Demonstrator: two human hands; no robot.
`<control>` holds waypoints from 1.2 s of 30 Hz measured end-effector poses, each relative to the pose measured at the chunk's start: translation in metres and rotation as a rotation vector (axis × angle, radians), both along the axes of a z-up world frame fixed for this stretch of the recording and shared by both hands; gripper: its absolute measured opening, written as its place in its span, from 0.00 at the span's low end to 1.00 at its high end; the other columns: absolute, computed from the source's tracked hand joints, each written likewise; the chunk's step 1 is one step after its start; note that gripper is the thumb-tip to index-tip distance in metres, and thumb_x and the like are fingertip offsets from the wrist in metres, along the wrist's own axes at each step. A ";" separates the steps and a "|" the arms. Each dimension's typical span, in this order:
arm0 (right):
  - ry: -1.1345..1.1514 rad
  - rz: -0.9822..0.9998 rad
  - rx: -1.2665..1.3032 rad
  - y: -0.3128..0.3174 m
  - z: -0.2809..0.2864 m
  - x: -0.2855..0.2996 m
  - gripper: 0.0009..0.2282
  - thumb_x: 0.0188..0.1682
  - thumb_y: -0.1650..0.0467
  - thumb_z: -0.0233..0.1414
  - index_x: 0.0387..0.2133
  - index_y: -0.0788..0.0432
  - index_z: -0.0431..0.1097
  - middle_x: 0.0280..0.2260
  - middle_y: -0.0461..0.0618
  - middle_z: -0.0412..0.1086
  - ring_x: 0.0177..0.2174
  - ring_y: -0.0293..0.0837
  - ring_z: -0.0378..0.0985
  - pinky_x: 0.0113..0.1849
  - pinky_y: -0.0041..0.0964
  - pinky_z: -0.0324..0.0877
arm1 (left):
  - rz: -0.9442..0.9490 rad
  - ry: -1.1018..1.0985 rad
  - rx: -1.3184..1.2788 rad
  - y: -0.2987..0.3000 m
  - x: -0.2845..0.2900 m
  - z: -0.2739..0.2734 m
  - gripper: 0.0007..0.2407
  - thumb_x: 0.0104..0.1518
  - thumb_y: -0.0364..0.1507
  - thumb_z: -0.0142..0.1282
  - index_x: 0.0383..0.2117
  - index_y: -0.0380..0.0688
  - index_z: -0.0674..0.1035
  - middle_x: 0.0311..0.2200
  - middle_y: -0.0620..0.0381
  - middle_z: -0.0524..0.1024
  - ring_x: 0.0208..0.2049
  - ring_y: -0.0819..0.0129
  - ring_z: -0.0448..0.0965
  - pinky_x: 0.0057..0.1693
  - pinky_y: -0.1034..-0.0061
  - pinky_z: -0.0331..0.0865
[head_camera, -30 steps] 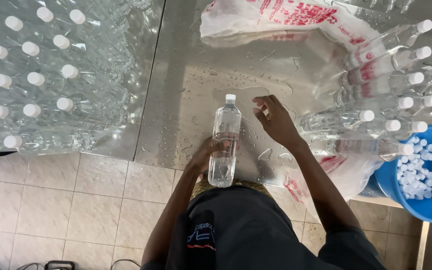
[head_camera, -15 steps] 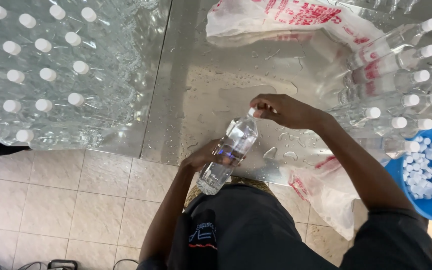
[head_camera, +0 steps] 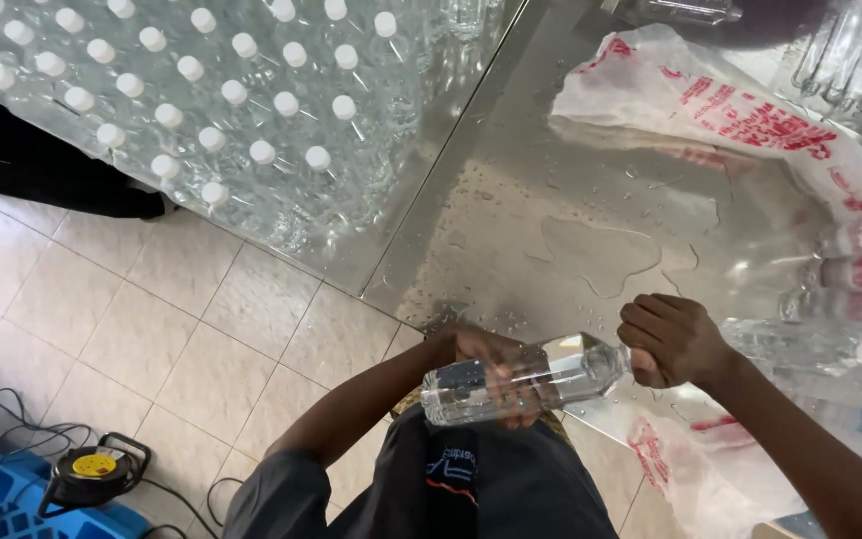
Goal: Manually capping plastic water bottles and arranging them on a stainless steel production table
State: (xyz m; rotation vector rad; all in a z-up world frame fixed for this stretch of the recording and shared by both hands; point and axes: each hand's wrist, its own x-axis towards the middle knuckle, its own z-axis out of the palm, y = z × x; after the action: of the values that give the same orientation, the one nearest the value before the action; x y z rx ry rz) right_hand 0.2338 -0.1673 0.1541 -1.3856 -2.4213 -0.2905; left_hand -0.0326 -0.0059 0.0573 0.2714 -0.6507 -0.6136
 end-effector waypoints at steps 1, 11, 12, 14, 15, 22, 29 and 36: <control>0.220 -0.089 -0.093 0.004 -0.005 -0.004 0.25 0.61 0.56 0.28 0.18 0.47 0.64 0.19 0.40 0.59 0.18 0.46 0.70 0.22 0.36 0.70 | 0.202 0.159 0.467 0.010 -0.014 0.053 0.34 0.59 0.41 0.67 0.64 0.28 0.66 0.51 0.24 0.75 0.51 0.37 0.79 0.58 0.41 0.72; 1.616 -0.944 -1.969 -0.007 -0.192 -0.002 0.23 0.57 0.49 0.39 0.19 0.49 0.48 0.18 0.35 0.38 0.12 0.35 0.44 0.14 0.30 0.39 | 1.586 -0.916 2.242 -0.030 -0.003 0.017 0.18 0.56 0.38 0.68 0.46 0.41 0.78 0.49 0.39 0.73 0.42 0.51 0.76 0.40 0.59 0.76; 1.635 -0.939 -1.948 0.035 -0.213 -0.003 0.23 0.57 0.49 0.39 0.19 0.49 0.48 0.18 0.35 0.38 0.12 0.35 0.44 0.14 0.30 0.39 | 1.581 -0.946 2.236 0.040 0.032 -0.039 0.18 0.56 0.38 0.68 0.46 0.41 0.78 0.49 0.39 0.73 0.42 0.51 0.76 0.40 0.59 0.76; 1.956 -1.090 -1.131 0.022 -0.247 -0.031 0.23 0.60 0.59 0.44 0.13 0.46 0.52 0.09 0.39 0.48 0.07 0.35 0.53 0.13 0.35 0.46 | 1.580 -0.334 2.109 0.067 0.060 -0.170 0.24 0.64 0.25 0.61 0.68 0.40 0.73 0.60 0.34 0.76 0.62 0.40 0.77 0.70 0.40 0.64; 1.956 -1.076 -1.078 0.018 -0.226 -0.047 0.23 0.60 0.59 0.44 0.13 0.46 0.52 0.09 0.39 0.48 0.07 0.35 0.53 0.13 0.35 0.46 | 1.608 -0.387 2.102 0.066 0.022 -0.153 0.24 0.64 0.25 0.61 0.68 0.40 0.73 0.60 0.34 0.76 0.62 0.40 0.77 0.70 0.40 0.64; 1.094 -0.923 -0.575 0.118 -0.209 -0.048 0.21 0.69 0.59 0.39 0.27 0.58 0.65 0.23 0.56 0.64 0.26 0.51 0.69 0.32 0.47 0.65 | 1.364 0.288 2.357 0.107 -0.054 -0.122 0.36 0.66 0.54 0.56 0.78 0.59 0.61 0.73 0.48 0.66 0.74 0.43 0.64 0.75 0.37 0.53; 0.943 -0.746 -0.438 0.176 -0.192 -0.014 0.13 0.67 0.63 0.44 0.50 0.60 0.70 0.42 0.58 0.70 0.46 0.59 0.77 0.48 0.57 0.72 | 1.534 0.186 2.752 0.139 -0.021 -0.195 0.46 0.56 0.69 0.48 0.75 0.51 0.67 0.53 0.50 0.77 0.55 0.53 0.80 0.59 0.51 0.75; 1.003 -0.783 -0.526 0.129 -0.133 -0.018 0.21 0.65 0.57 0.41 0.62 0.60 0.62 0.54 0.60 0.64 0.53 0.61 0.74 0.52 0.58 0.75 | 1.382 0.510 2.400 0.116 -0.020 -0.107 0.41 0.49 0.57 0.66 0.72 0.58 0.69 0.45 0.59 0.81 0.44 0.57 0.86 0.46 0.56 0.83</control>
State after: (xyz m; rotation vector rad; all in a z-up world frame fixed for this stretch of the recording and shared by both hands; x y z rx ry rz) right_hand 0.2159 -0.0384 0.0211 -1.9808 -1.1007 0.7511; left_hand -0.0529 0.1101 -0.0495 2.3914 1.1547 0.2674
